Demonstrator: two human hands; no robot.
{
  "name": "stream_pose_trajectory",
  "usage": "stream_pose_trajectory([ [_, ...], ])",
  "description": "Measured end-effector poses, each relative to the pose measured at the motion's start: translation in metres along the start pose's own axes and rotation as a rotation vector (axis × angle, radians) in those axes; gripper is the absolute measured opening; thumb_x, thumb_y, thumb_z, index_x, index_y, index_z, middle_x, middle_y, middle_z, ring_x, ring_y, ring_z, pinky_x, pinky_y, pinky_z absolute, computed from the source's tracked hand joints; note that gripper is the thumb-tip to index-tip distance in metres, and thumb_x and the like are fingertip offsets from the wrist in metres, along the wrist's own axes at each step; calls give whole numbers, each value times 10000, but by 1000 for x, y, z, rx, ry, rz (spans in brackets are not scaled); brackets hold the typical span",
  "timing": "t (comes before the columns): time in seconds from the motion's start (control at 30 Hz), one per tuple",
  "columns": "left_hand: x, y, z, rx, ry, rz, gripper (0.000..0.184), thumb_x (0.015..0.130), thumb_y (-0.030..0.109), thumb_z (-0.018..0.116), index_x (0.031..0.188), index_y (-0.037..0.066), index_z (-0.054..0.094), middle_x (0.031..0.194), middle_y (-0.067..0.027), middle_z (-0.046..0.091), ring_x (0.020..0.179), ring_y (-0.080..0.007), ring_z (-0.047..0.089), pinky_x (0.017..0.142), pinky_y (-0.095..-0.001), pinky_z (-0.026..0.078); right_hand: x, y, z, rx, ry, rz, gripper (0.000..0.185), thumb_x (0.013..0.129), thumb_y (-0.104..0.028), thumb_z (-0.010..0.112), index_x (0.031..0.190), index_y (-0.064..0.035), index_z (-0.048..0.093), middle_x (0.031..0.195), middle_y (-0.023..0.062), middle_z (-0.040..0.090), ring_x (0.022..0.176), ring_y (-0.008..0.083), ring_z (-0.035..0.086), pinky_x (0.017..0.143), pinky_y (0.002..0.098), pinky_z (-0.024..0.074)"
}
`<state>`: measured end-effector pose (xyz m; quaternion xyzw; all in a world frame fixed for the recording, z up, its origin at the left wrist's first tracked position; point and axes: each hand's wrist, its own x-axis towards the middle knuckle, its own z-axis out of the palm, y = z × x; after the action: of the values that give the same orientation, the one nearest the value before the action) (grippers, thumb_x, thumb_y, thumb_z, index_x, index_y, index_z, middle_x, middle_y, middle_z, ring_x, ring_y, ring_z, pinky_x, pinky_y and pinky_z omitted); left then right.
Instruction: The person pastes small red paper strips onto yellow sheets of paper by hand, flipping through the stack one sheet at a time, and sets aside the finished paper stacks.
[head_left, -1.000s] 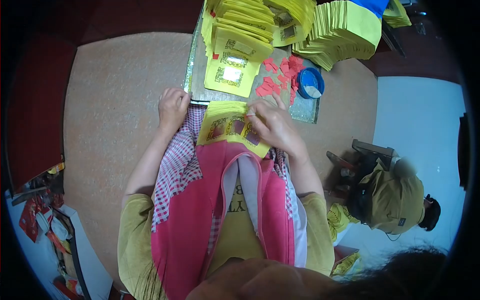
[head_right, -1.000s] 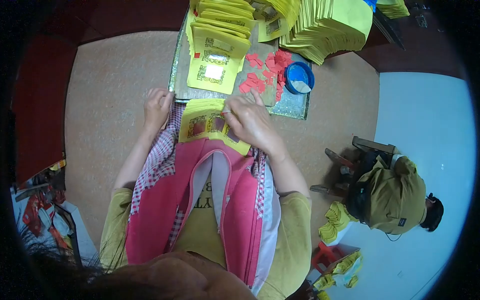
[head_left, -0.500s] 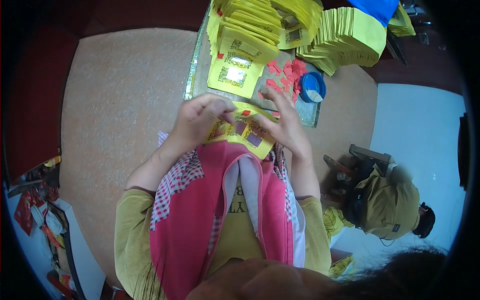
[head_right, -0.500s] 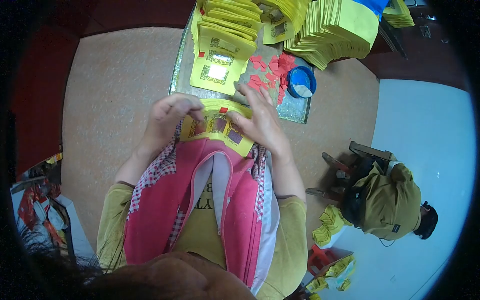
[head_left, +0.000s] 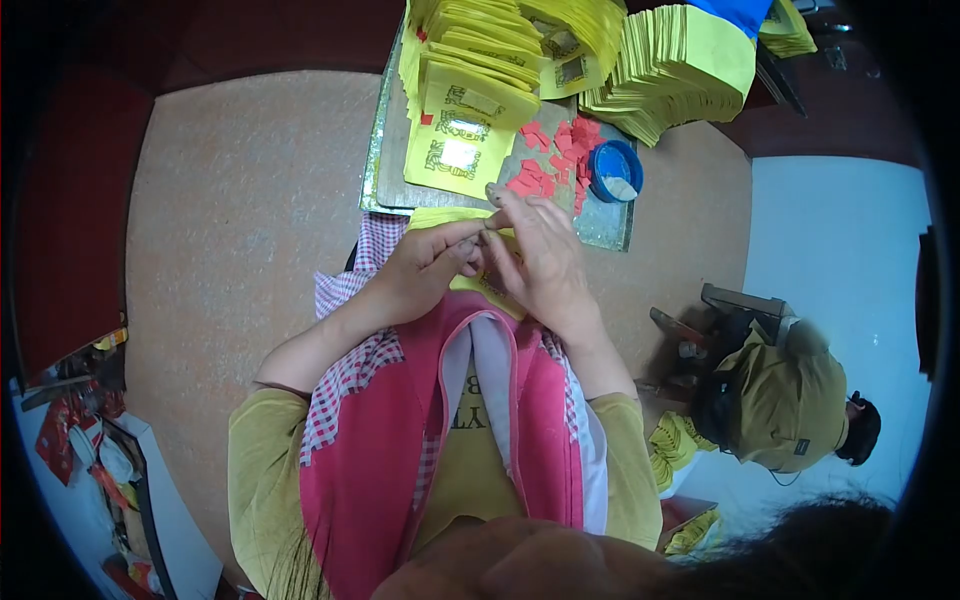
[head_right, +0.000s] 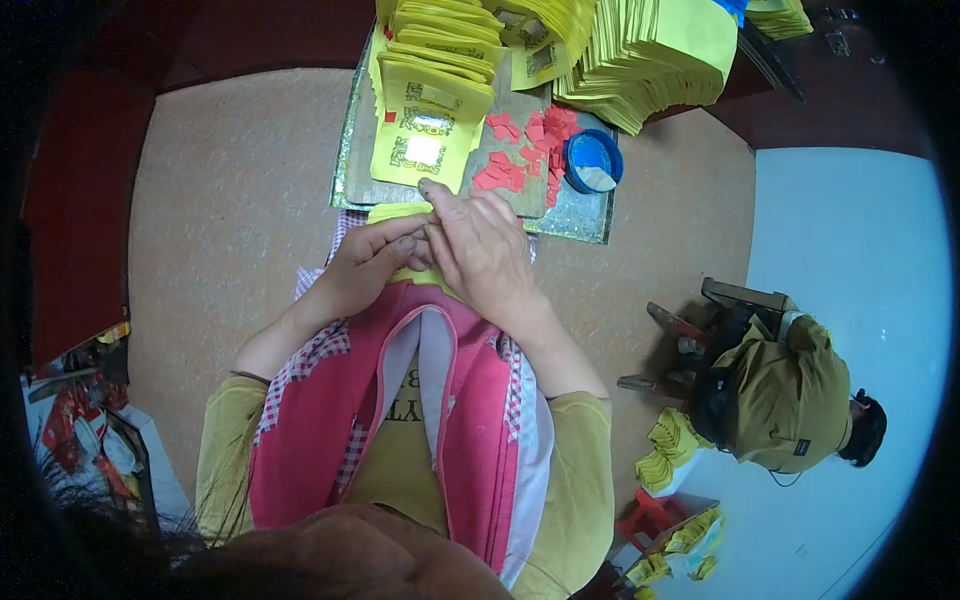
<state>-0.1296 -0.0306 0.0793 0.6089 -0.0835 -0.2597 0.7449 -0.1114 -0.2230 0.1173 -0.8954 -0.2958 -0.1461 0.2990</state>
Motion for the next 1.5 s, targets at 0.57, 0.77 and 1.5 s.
stream_pose_trajectory([
  [0.57,-8,8,5,362,-59,-50,183,1039,81,529,1071,-34,668,909,-60,711,796,-113,691,749,-261,550,-10,10,-15,384,-285,194,446,832,-45,691,1257,23,572,789,65,688,793,266,687,947,401,495],
  [0.77,-5,4,7,159,-37,-34,189,1040,92,532,1027,-39,668,886,-65,710,759,-117,697,708,-264,559,-16,15,-19,666,-308,491,480,865,-54,751,1280,49,532,912,81,724,857,171,692,826,325,544],
  [1.5,-2,0,9,-28,-65,-70,174,1039,95,535,1031,-33,652,877,-75,704,744,-119,697,687,-257,571,-17,5,-10,103,-173,30,446,863,-36,685,1297,-41,584,934,119,716,872,288,704,1158,545,330],
])
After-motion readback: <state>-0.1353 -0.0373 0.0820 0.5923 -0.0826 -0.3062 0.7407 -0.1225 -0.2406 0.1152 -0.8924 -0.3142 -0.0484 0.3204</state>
